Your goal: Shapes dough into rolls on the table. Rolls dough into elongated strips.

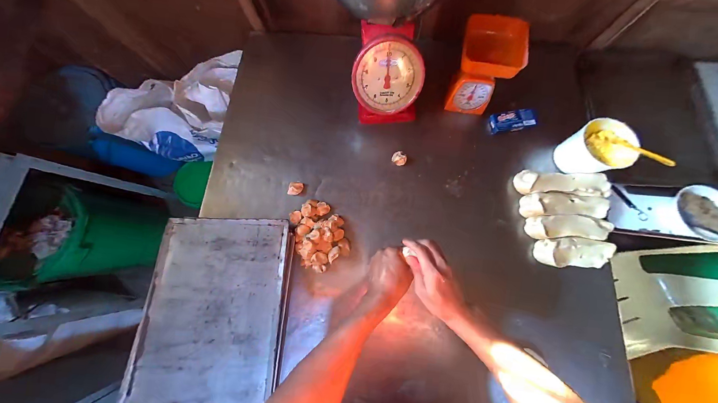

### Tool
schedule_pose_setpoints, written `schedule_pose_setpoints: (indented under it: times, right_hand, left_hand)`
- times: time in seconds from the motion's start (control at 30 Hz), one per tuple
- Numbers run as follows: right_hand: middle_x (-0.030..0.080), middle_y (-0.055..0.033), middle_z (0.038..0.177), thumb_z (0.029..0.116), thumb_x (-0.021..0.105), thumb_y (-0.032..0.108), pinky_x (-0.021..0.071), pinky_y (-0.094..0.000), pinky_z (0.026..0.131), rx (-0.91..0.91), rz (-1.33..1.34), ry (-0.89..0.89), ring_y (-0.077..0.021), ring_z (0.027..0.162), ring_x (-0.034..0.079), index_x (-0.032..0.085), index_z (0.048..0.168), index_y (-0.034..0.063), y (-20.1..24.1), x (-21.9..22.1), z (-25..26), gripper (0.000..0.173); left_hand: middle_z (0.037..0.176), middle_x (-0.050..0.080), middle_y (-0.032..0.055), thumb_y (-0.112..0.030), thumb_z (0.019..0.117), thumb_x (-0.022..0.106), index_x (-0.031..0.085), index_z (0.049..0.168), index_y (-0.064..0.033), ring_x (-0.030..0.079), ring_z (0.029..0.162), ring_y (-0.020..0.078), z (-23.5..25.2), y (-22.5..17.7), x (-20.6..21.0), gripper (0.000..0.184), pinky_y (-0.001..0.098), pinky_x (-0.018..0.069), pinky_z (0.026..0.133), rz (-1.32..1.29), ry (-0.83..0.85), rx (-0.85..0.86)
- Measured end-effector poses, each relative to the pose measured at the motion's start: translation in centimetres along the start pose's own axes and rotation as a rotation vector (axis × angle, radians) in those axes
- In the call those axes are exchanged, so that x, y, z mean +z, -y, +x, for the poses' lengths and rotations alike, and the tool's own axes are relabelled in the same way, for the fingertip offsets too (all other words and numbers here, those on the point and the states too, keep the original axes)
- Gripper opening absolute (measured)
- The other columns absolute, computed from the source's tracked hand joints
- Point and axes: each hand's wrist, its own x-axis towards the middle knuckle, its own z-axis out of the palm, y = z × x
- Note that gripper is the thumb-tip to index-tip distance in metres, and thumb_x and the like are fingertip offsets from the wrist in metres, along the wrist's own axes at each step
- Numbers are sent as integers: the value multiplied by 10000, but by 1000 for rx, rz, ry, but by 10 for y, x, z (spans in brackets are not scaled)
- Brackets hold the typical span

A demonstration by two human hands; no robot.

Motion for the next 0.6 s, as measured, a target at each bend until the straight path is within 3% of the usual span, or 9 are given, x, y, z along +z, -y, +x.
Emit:
schedule_pose_setpoints:
  times: [0.1, 0.17, 0.27, 0.33, 0.37, 0.43, 0.5, 0.53, 0.6]
  right_hand:
    - [654, -136, 1057, 1088, 371, 358, 539, -382, 941, 112, -105, 91, -248, 1047, 644, 661, 1089, 48, 6, -7, 30, 424]
    - [652, -96, 876, 1062, 391, 347, 552, -404, 795, 223, -36, 123, -215, 859, 661, 656, 967, 68, -2, -3, 42, 396]
    - [599, -68, 746, 1060, 425, 374, 524, -411, 686, 392, 155, 180, -192, 717, 612, 657, 912, 74, -15, 16, 21, 408]
    - [653, -87, 809, 1061, 452, 359, 562, -422, 741, 396, 271, 357, -200, 767, 653, 691, 976, 50, 3, 21, -10, 400]
    - [695, -89, 836, 1053, 484, 333, 589, -406, 760, 312, 300, 429, -190, 787, 687, 719, 1000, 48, 17, 22, -26, 374]
    - [678, -96, 825, 1050, 486, 334, 583, -392, 730, 145, 219, 393, -198, 774, 681, 696, 988, 57, 36, 14, -30, 353]
    - [691, -153, 1048, 1080, 434, 402, 576, -443, 881, 224, 109, 332, -254, 972, 691, 672, 1181, 45, 18, -14, 25, 441]
    - [670, -161, 1171, 1088, 417, 414, 559, -462, 949, 273, 79, 294, -270, 1066, 675, 648, 1267, 58, -3, -25, 62, 461]
    - [621, -153, 1279, 1080, 474, 295, 545, -477, 989, 215, 9, 114, -281, 1132, 642, 676, 1313, 98, -55, -26, 131, 366]
  left_hand:
    - [921, 731, 135, -329, 985, 543, 725, 925, -62, 717, 923, 319, -4, -13, 1, 330, 526, 575, 802, 29, -136, 32]
    - [905, 732, 126, -374, 992, 508, 722, 899, -75, 721, 910, 312, 0, -12, 6, 379, 530, 571, 773, 105, -161, 25]
    - [999, 732, 164, -400, 989, 472, 726, 981, -75, 710, 978, 361, 11, 6, 17, 412, 579, 554, 772, 301, -41, 29]
    - [1149, 695, 204, -416, 1017, 449, 698, 1130, -50, 666, 1098, 393, 27, 29, 16, 457, 618, 535, 860, 287, 117, -81]
    - [1186, 689, 218, -476, 1061, 379, 685, 1181, -34, 663, 1129, 397, 39, 42, 9, 551, 625, 533, 903, 217, 138, -163]
    - [1149, 698, 222, -571, 1060, 344, 692, 1149, -22, 670, 1120, 394, 61, 62, -10, 656, 624, 531, 921, 56, 59, -273]
    - [928, 693, 167, -636, 987, 498, 697, 973, -48, 691, 926, 342, 69, 74, -24, 622, 583, 547, 807, -90, -44, -234]
    - [845, 658, 124, -647, 926, 599, 678, 947, -64, 662, 828, 299, 64, 79, -25, 589, 546, 540, 755, -163, -77, -176]
    - [883, 661, 96, -619, 877, 695, 658, 1074, -66, 653, 820, 234, 46, 83, -28, 588, 483, 556, 778, -318, -82, -75]
